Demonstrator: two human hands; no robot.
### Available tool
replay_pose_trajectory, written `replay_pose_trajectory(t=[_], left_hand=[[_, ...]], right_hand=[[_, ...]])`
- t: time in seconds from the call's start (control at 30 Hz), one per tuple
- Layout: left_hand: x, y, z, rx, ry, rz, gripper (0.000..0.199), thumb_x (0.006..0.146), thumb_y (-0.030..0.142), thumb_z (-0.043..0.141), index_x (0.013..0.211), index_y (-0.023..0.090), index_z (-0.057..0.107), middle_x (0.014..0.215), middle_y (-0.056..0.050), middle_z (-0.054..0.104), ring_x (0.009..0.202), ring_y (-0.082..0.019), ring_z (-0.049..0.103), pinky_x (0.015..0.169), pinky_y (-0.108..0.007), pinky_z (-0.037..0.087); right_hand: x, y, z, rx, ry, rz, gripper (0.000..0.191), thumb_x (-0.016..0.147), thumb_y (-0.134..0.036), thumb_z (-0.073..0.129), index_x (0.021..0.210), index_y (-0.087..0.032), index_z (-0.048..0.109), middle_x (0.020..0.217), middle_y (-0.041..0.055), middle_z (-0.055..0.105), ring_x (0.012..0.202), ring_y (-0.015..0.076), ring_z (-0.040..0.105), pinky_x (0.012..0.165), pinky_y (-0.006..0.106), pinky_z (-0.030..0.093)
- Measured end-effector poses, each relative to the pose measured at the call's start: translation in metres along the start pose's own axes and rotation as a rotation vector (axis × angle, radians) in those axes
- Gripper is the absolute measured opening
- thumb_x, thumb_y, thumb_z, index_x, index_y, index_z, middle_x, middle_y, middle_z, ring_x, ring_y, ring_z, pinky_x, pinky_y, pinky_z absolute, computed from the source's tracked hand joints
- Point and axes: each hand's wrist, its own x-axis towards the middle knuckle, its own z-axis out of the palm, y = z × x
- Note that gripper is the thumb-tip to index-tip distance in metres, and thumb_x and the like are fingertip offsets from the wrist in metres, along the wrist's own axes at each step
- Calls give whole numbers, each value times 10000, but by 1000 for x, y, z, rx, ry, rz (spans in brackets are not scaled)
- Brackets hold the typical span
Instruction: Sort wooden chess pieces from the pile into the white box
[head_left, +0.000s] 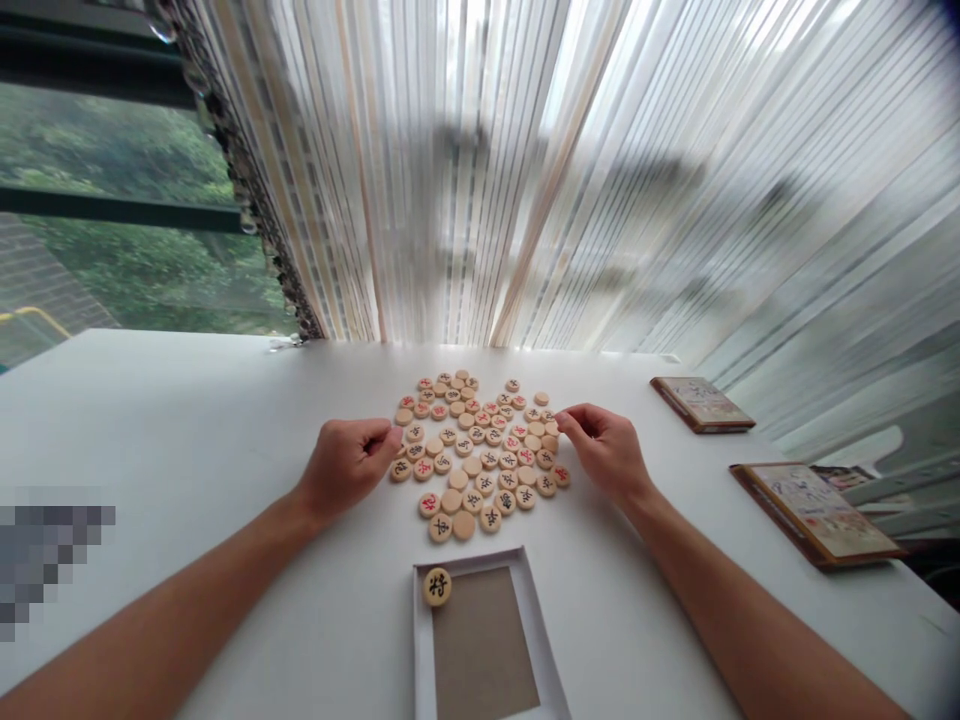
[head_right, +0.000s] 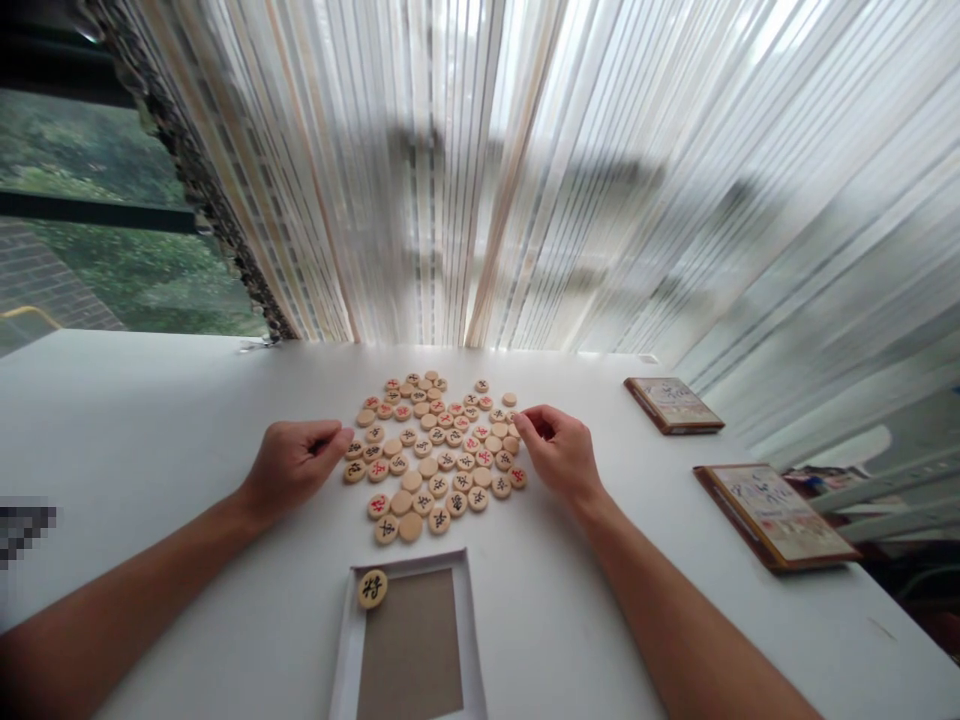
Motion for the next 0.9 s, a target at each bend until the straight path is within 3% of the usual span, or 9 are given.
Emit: replay_pose_trajectory(t=[0.2,0.63,0.9], left_hand=[[0,1,0,0,-2,-4,465,908,406,474,530,217,280,493,42,250,463,-103,285,504,-271,231],[1,-3,1,-8,2,1,468,919,398,479,542,213,273,518,42,247,484,-98,278,513,-266,229],[4,-6,2,-30,43,28,463,922,377,481,541,208,279,519,46,242,480,-90,279,513,-264,220]], right_hand=[[-1,1,1,1,-6,8,372,928,-521,669,873,-178,800,783,70,784,633,194,635,611,313,488],[1,-2,-2,-36,23,15,344,917,-493,680,875,-174,802,729,45,732,621,180,557,595,311,434],[20,-9,5,-71,14,-8,357,915,-475,647,948,-171,830,889,91,825,719,215,687,680,334,531]])
